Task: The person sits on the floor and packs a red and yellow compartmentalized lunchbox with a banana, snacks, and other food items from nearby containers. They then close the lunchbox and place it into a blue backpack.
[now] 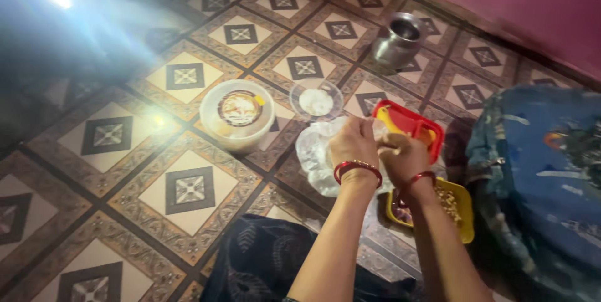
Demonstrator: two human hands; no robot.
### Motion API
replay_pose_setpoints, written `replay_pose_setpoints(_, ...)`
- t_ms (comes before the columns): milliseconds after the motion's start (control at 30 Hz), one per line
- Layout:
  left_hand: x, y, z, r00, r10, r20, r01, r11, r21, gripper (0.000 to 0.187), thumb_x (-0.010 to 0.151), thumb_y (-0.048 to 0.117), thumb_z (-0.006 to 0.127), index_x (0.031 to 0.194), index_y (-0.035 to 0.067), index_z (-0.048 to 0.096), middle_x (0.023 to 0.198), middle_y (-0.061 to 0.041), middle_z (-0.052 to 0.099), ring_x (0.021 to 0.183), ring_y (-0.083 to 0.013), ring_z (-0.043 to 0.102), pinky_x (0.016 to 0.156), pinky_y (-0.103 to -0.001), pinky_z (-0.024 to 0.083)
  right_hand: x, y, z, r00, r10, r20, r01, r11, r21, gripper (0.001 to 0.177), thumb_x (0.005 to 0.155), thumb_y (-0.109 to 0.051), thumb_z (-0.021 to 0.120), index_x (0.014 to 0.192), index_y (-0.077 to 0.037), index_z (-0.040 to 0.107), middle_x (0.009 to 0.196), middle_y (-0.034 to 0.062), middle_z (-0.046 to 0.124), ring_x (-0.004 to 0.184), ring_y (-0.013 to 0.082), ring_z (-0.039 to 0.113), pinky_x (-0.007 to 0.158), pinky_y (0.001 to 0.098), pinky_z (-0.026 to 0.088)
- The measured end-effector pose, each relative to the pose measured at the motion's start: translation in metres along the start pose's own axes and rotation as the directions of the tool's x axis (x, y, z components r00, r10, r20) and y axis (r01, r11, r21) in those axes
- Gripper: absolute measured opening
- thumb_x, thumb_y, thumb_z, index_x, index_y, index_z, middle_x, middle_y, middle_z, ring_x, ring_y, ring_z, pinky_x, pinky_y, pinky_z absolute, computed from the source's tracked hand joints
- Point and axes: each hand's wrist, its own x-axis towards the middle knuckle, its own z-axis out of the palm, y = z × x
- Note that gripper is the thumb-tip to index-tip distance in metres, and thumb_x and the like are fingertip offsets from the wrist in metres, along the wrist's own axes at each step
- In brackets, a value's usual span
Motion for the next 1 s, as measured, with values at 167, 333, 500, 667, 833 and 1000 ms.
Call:
replay_pose_setpoints(167,0.002,-0.007,-0.02,0.997,0.076,-0.021,-0.069,0.971,0.227,0.02,0.082,0.029,0.075,0.092,0.012,0.072,0.103,-0.011,0.073,0.095,-0.0341,0.068,0.081,-0.048,0.051,0.018,0.021,0.049,0.983,0.089,0.164,0.009,0.855,-0.519,0.028,0.088,-0.032,0.07,0.098,-0.007,0.079,0.099,0.0224,0.074,0.098,0.041,0.071,0.083,0.0478,0.055)
replay_pose_setpoints(333,0.009,-0.03,-0.028,0.966,0.256,-0.038,-0.206,0.85,0.485,0.027,0.075,0.022,0.079,0.098,0.009,0.073,0.11,-0.016,0.065,0.109,-0.0364,0.062,0.09,-0.049,0.049,0.001,0.032,0.06,0.993,0.063,0.096,0.0,0.834,-0.552,0.026,0.079,-0.033,0.077,0.099,-0.016,0.081,0.097,0.0228,0.073,0.096,0.0425,0.07,0.086,0.0489,0.054)
replay_pose_setpoints(500,0.024,-0.037,-0.031,0.955,0.263,0.138,-0.297,0.835,0.463,0.029,0.066,0.029,0.084,0.084,0.009,0.076,0.111,-0.018,0.064,0.111,-0.0374,0.059,0.091,-0.045,0.049,-0.012,0.024,0.045,0.97,-0.236,0.051,0.237,0.885,-0.401,0.028,0.072,-0.021,0.078,0.096,-0.007,0.077,0.098,0.0225,0.073,0.096,0.042,0.07,0.088,0.0469,0.055)
replay_pose_setpoints(667,0.039,-0.057,-0.012,0.822,0.566,0.058,-0.569,0.813,0.123,0.023,0.052,0.026,0.082,0.062,0.006,0.074,0.089,-0.016,0.069,0.093,-0.0395,0.063,0.083,-0.043,0.053,-0.009,0.016,0.037,0.987,-0.091,0.136,0.144,0.877,-0.458,0.022,0.079,-0.019,0.078,0.097,-0.007,0.079,0.097,0.0204,0.074,0.092,0.0365,0.071,0.083,0.0443,0.056)
replay_pose_setpoints(833,0.059,-0.086,0.003,0.893,0.344,0.29,-0.306,0.937,-0.169,0.029,0.073,0.028,0.078,0.085,0.002,0.072,0.081,-0.014,0.074,0.077,-0.0298,0.074,0.072,-0.04,0.058,-0.009,0.02,0.03,0.998,0.065,-0.002,-0.063,0.979,0.196,0.03,0.09,-0.024,0.072,0.111,-0.002,0.071,0.089,0.0042,0.071,0.077,0.0112,0.064,0.069,0.0279,0.052)
replay_pose_setpoints(1000,0.071,-0.097,0.01,0.848,0.392,0.356,-0.297,0.909,-0.293,0.024,0.082,0.021,0.072,0.103,0.009,0.074,0.09,-0.013,0.078,0.085,-0.0262,0.077,0.077,-0.035,0.059,0.006,0.026,0.04,0.973,0.177,-0.146,-0.112,0.922,0.372,0.026,0.093,-0.024,0.077,0.108,-0.004,0.069,0.082,-0.0006,0.066,0.068,0.0081,0.058,0.06,0.0264,0.046)
